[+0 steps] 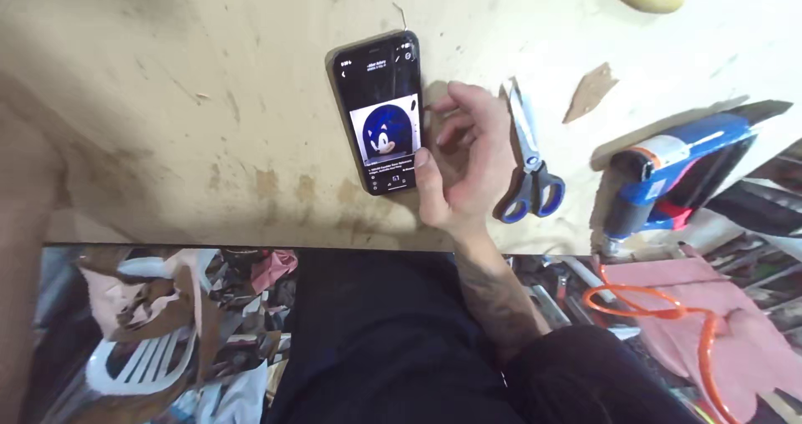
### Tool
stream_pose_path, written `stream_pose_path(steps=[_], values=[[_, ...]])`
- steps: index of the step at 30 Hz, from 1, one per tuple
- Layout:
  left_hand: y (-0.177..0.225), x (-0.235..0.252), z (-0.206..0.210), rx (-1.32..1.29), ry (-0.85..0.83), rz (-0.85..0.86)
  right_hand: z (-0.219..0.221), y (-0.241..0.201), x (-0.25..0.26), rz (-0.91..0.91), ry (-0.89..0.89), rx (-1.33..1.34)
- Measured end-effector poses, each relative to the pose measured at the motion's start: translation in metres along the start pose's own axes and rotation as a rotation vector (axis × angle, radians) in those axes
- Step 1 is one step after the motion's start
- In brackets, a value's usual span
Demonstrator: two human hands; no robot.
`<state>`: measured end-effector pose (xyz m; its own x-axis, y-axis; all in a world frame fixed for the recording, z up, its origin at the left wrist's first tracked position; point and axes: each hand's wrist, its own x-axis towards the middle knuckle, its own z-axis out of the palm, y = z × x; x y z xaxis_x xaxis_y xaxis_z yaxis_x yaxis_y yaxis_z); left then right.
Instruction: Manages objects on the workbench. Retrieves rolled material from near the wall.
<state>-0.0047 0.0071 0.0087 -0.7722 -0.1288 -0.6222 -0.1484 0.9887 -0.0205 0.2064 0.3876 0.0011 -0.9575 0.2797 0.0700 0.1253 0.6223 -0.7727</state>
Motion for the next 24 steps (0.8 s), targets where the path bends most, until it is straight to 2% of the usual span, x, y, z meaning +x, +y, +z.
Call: stream_pose_path(steps=[2,5,7,9,11,14,16,20,24], values=[[0.011,-0.004,-0.007,-0.077,0.145,0.174,-0.001,0.000,0.000,0.000,0.007,-0.010],[0.016,0.000,-0.011,-0.187,0.391,0.166,-0.001,-0.001,0.001,-0.003,0.015,-0.001],[-0.006,0.018,-0.002,-0.113,0.537,0.254,-0.002,0.000,0.001,-0.006,0.025,0.035],[-0.005,0.013,-0.004,-0.072,0.576,0.250,-0.013,-0.002,-0.002,0.005,0.007,0.105],[0.001,0.005,-0.007,-0.059,0.589,0.227,-0.035,-0.008,-0.011,0.012,0.066,0.106],[0.006,0.004,-0.008,-0.073,0.575,0.229,-0.078,-0.013,-0.032,0.084,0.210,-0.186],[0.004,-0.004,-0.011,-0.072,0.534,0.226,-0.100,-0.013,-0.050,0.201,0.134,-0.363],[-0.003,0.007,-0.011,-0.039,0.599,0.315,-0.102,-0.002,-0.072,0.316,-0.040,-0.523],[0.002,0.001,-0.021,0.060,0.707,0.284,-0.089,0.001,-0.076,0.330,-0.002,-0.494]])
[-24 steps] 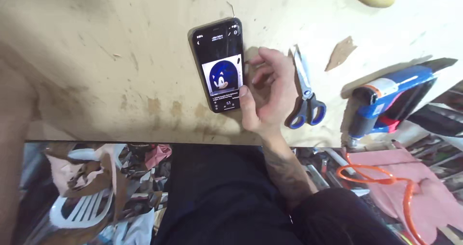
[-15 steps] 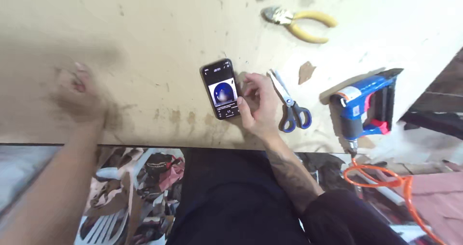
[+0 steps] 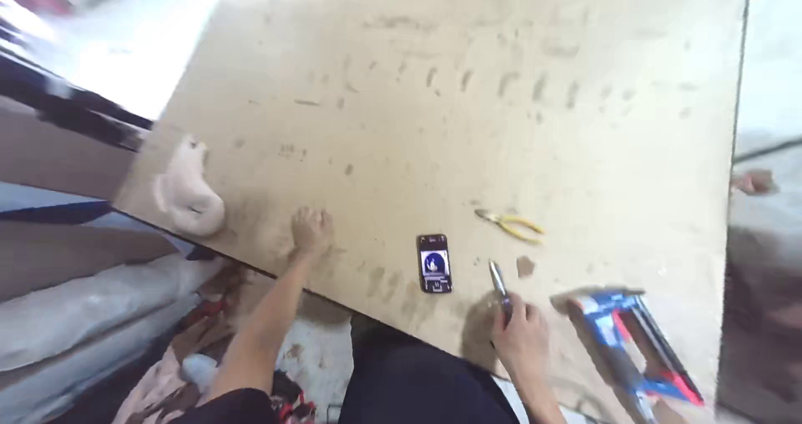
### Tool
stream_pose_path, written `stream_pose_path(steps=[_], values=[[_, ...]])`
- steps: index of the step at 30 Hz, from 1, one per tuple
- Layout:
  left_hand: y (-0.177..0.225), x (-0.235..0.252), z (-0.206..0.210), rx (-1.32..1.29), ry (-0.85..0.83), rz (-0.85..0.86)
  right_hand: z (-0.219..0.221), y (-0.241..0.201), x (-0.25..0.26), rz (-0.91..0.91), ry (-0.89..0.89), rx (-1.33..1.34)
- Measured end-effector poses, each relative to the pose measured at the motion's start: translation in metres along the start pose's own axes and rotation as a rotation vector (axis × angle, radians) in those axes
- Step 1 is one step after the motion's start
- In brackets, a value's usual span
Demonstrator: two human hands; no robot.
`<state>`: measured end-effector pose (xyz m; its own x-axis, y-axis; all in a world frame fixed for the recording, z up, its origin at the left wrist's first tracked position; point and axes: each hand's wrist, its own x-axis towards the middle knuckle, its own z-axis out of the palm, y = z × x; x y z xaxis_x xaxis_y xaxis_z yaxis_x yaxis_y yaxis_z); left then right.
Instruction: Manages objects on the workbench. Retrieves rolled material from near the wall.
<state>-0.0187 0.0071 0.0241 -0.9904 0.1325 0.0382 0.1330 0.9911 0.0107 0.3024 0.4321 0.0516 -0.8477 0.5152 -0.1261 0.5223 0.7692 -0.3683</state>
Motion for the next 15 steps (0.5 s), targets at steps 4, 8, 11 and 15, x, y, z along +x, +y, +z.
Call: stream_pose_path(steps=[4,8,11,15], values=[[0.039,-0.017,-0.013,-0.222,-0.029,-0.369,-0.010,-0.006,0.014,0.061,-0.077,0.030],[0.110,-0.082,-0.047,-0.868,-0.060,-0.428,-0.031,-0.006,0.026,0.104,-0.181,0.149],[0.150,-0.153,-0.063,-1.343,-0.249,-0.220,-0.040,-0.042,0.024,-0.124,-0.143,0.370],[0.163,-0.190,-0.096,-1.757,-0.652,-0.196,-0.023,-0.138,0.013,-0.525,-0.297,0.577]])
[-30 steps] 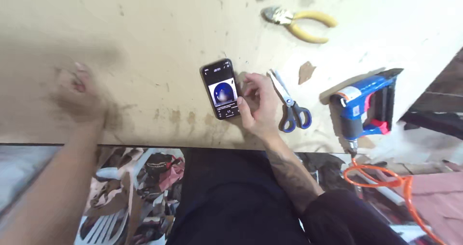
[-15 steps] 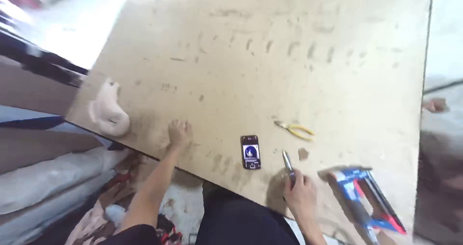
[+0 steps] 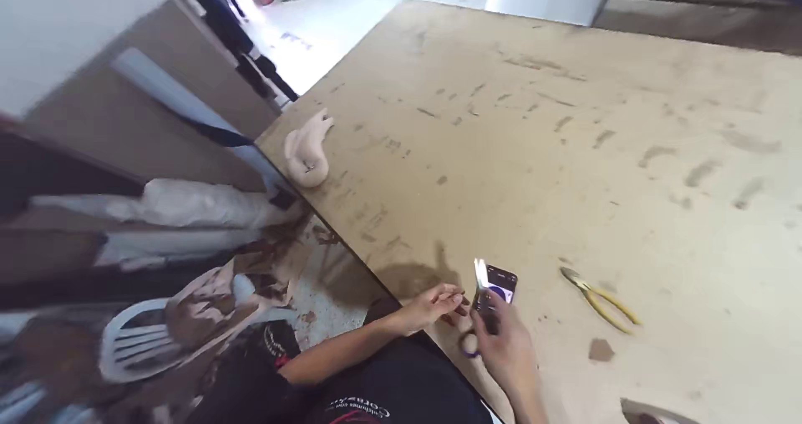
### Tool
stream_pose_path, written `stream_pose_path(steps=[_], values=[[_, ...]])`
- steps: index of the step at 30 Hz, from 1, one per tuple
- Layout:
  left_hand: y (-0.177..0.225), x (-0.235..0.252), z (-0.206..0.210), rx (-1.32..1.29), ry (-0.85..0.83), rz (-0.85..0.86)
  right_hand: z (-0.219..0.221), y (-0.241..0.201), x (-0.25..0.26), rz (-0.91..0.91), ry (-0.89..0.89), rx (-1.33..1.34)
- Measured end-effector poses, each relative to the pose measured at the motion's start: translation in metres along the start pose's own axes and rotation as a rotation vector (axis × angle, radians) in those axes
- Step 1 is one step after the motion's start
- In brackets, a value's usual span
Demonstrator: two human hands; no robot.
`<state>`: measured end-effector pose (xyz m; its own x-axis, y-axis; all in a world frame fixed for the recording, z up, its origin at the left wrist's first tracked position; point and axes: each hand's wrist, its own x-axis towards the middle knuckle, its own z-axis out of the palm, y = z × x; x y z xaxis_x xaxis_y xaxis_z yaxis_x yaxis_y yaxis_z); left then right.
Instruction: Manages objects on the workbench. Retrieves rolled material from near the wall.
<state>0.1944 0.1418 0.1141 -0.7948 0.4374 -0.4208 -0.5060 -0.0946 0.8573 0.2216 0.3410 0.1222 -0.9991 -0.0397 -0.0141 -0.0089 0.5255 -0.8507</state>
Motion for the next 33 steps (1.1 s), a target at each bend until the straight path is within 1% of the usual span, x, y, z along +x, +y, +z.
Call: stream_pose_path(steps=[1,2,4,6,8,9,11,13,14,16,18,19,20,21,22,24,25,27,30,31,33], values=[[0.006,-0.002,-0.003,-0.061,0.033,0.001,0.019,-0.010,0.011,-0.074,-0.071,0.039],[0.011,-0.003,-0.010,-0.082,0.102,0.017,0.038,-0.020,0.021,-0.139,-0.123,0.073],[0.017,-0.006,-0.031,-0.077,0.318,0.037,0.066,-0.036,0.030,-0.231,-0.185,0.142],[0.031,-0.009,-0.064,-0.075,0.478,0.065,0.086,-0.051,0.041,-0.299,-0.170,0.188],[0.045,-0.021,-0.106,-0.131,0.577,0.141,0.100,-0.057,0.050,-0.337,-0.145,0.129],[0.048,-0.029,-0.128,-0.186,0.622,0.186,0.104,-0.057,0.052,-0.317,-0.161,0.073],[0.051,-0.043,-0.178,-0.238,0.745,0.235,0.109,-0.054,0.054,-0.214,-0.221,-0.023],[0.052,-0.052,-0.228,-0.195,0.852,0.241,0.112,-0.054,0.062,-0.143,-0.256,-0.114],[0.051,-0.055,-0.252,-0.155,0.873,0.244,0.116,-0.056,0.067,-0.116,-0.259,-0.150],[0.048,-0.057,-0.289,-0.056,0.821,0.263,0.125,-0.067,0.072,-0.019,-0.257,-0.208],[0.053,-0.048,-0.318,0.070,0.653,0.265,0.147,-0.083,0.071,0.133,-0.230,-0.226],[0.050,-0.050,-0.325,0.122,0.559,0.244,0.160,-0.089,0.060,0.209,-0.225,-0.215],[0.049,-0.055,-0.335,0.176,0.474,0.217,0.178,-0.095,0.051,0.257,-0.201,-0.191],[0.055,-0.045,-0.343,0.223,0.415,0.219,0.191,-0.099,0.056,0.281,-0.153,-0.182],[0.063,-0.032,-0.347,0.262,0.379,0.210,0.199,-0.100,0.060,0.298,-0.097,-0.195],[0.075,-0.030,-0.358,0.365,0.378,0.149,0.216,-0.107,0.045,0.365,0.014,-0.261],[0.082,-0.019,-0.362,0.403,0.372,0.149,0.212,-0.104,0.041,0.401,0.099,-0.317],[0.092,0.003,-0.373,0.449,0.327,0.151,0.193,-0.093,0.024,0.535,0.278,-0.408],[0.102,0.042,-0.382,0.552,0.253,0.152,0.153,-0.056,-0.007,0.696,0.555,-0.469],[0.104,0.058,-0.380,0.583,0.239,0.170,0.141,-0.039,-0.015,0.726,0.620,-0.468],[0.106,0.089,-0.372,0.634,0.254,0.227,0.120,-0.009,-0.025,0.760,0.657,-0.460]])
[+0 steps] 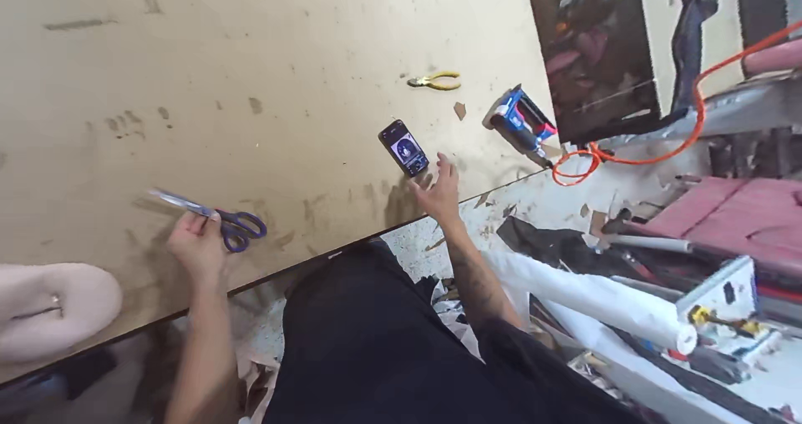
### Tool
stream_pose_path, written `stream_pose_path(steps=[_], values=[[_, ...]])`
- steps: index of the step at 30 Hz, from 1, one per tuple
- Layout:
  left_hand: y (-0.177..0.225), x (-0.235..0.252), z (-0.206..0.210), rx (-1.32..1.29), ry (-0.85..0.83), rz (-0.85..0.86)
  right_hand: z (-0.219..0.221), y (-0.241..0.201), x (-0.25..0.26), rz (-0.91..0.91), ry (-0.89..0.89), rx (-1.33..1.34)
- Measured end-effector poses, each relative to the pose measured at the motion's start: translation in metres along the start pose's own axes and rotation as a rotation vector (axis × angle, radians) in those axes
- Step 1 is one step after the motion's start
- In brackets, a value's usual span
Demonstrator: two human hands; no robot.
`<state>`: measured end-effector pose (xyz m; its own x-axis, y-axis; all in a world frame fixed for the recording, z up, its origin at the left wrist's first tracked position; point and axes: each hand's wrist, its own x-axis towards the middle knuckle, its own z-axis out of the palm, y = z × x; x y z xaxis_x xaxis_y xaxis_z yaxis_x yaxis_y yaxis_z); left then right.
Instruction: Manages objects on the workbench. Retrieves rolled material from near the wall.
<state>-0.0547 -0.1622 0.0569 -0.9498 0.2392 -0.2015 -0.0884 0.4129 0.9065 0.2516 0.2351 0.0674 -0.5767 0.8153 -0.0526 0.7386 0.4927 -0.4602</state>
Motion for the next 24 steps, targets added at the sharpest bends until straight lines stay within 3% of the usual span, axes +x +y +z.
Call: stream_pose_path(steps=[6,12,15,17,24], values=[[0.000,0.043,0.041,0.210,0.125,0.106,0.025,0.032,0.033,-0.146,0.014,-0.013],[-0.011,-0.024,0.079,0.340,0.233,0.042,0.042,0.057,0.039,-0.234,0.038,0.157],[-0.032,-0.048,0.108,0.703,0.260,0.096,0.045,0.057,0.045,-0.247,0.096,0.148],[-0.033,-0.049,0.114,0.820,0.277,0.098,0.046,0.057,0.044,-0.238,0.097,0.169],[-0.030,-0.044,0.117,0.840,0.278,0.103,0.050,0.059,0.046,-0.252,0.060,0.175]])
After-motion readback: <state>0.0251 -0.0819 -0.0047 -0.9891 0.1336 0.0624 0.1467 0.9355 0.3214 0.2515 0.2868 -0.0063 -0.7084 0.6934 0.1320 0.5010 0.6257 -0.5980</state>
